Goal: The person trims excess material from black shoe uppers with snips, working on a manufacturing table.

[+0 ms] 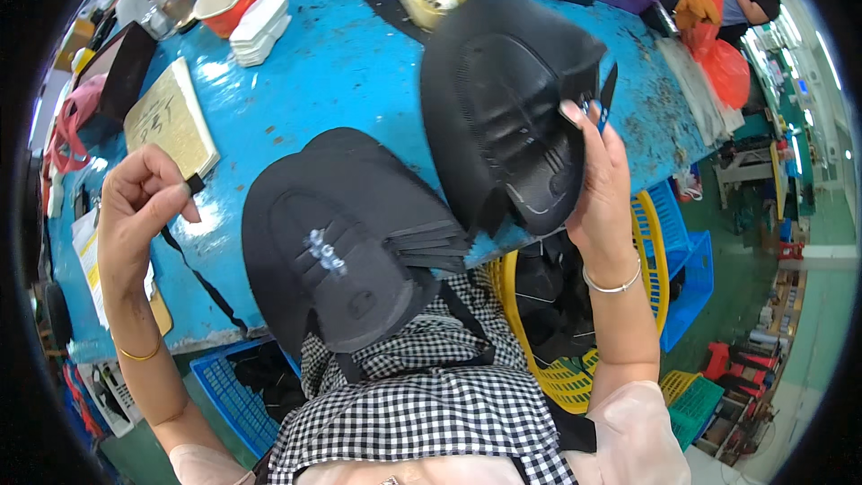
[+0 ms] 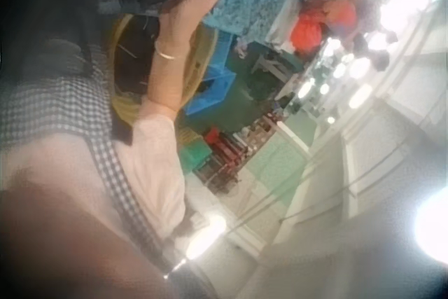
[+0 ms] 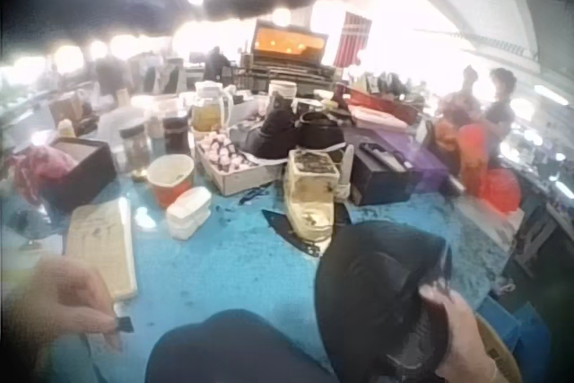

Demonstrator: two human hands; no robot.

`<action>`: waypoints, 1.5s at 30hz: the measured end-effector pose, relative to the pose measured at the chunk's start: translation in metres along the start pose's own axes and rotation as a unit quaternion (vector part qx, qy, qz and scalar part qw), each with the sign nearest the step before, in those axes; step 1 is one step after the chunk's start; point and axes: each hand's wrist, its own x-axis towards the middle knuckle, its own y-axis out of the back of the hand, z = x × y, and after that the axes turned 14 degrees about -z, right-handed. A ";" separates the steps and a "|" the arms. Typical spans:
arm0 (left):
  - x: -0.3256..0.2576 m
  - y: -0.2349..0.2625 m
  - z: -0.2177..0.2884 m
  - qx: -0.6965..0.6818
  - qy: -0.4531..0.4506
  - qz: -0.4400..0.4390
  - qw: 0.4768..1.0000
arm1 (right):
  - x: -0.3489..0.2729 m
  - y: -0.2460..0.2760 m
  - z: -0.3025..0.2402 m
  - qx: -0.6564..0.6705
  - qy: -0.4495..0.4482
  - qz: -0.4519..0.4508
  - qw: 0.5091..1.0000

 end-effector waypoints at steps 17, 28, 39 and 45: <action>0.052 -0.049 -0.013 0.155 0.086 -0.346 0.921 | -0.002 0.053 -0.012 -0.237 -0.083 -0.054 0.966; 0.041 -0.055 -0.018 0.364 -0.021 -0.201 0.909 | 0.032 -0.072 0.019 -0.542 0.079 -0.567 0.616; 0.046 -0.042 -0.022 0.319 0.003 -0.257 0.912 | 0.051 -0.088 0.021 -0.566 0.090 -0.623 0.532; 0.045 -0.039 -0.029 0.304 -0.026 -0.263 0.915 | 0.056 -0.099 0.022 -0.615 0.094 -0.577 0.529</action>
